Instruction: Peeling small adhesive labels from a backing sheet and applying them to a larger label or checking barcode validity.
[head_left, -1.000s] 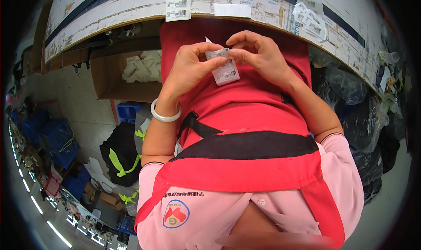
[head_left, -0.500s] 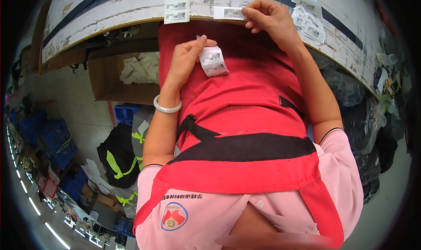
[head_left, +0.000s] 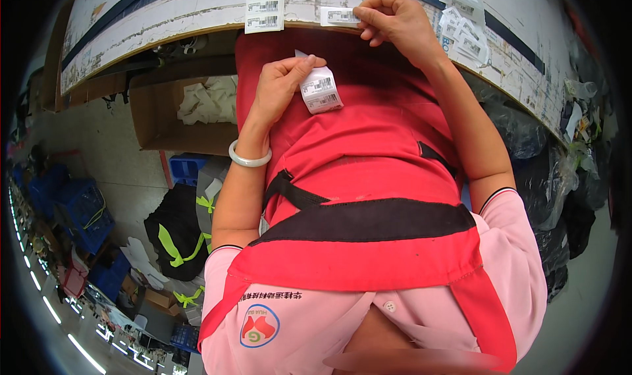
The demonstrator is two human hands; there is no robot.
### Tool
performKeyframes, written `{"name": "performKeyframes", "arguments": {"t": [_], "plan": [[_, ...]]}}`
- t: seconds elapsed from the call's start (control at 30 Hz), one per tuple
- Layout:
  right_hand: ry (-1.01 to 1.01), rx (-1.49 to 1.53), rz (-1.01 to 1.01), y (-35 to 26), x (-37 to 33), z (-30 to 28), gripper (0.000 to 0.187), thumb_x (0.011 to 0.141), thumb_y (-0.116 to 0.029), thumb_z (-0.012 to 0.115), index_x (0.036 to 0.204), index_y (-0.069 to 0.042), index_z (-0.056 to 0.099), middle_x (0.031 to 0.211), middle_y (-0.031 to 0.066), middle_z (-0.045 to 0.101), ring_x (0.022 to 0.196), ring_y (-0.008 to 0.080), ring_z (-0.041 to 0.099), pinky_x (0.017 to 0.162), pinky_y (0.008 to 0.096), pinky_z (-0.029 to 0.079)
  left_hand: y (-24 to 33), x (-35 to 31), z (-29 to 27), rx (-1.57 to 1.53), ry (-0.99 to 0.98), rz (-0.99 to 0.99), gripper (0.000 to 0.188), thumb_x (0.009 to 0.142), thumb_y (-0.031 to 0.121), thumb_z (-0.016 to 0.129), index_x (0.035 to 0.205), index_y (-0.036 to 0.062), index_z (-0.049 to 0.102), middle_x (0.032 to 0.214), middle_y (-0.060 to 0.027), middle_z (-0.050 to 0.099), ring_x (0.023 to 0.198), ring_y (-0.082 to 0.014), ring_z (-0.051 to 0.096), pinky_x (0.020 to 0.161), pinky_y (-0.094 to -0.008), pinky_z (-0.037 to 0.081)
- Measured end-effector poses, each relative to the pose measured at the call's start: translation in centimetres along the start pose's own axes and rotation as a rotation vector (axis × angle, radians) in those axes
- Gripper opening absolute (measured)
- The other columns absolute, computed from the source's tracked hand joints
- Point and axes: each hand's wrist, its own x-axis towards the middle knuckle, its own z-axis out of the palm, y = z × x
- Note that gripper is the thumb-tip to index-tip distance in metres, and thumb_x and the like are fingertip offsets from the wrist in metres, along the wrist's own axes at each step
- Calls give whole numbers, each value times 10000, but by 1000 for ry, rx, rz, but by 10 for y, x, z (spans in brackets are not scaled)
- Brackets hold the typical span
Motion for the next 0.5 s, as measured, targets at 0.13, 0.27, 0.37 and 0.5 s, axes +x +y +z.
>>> {"name": "performKeyframes", "arguments": {"t": [0.13,0.27,0.37,0.5], "plan": [[6,-9,6,-1,1,1,216,894,-192,636,980,6,637,784,34,629,638,71,606,553,192,510,-1,0,-1,-6,-5,2,313,943,260,576,1024,-24,682,854,-48,668,733,-76,588,652,-206,470],[5,-24,21,-3,0,1,219,893,-192,637,979,9,634,779,35,626,630,70,604,546,192,509,-1,0,0,-6,2,-6,308,941,256,579,1022,-23,683,853,-45,667,731,-75,589,653,-204,470],[9,-32,12,-3,1,1,219,893,-194,637,973,10,632,774,35,626,625,68,602,537,191,508,-2,0,0,-9,5,-5,306,940,254,580,1021,-23,684,851,-44,667,730,-73,588,651,-203,469],[8,-49,9,-3,2,1,216,895,-196,633,966,7,631,767,31,626,617,66,598,527,189,507,-2,0,0,-18,3,-4,300,939,250,583,1022,-20,684,852,-42,668,729,-71,588,650,-202,469]]}}
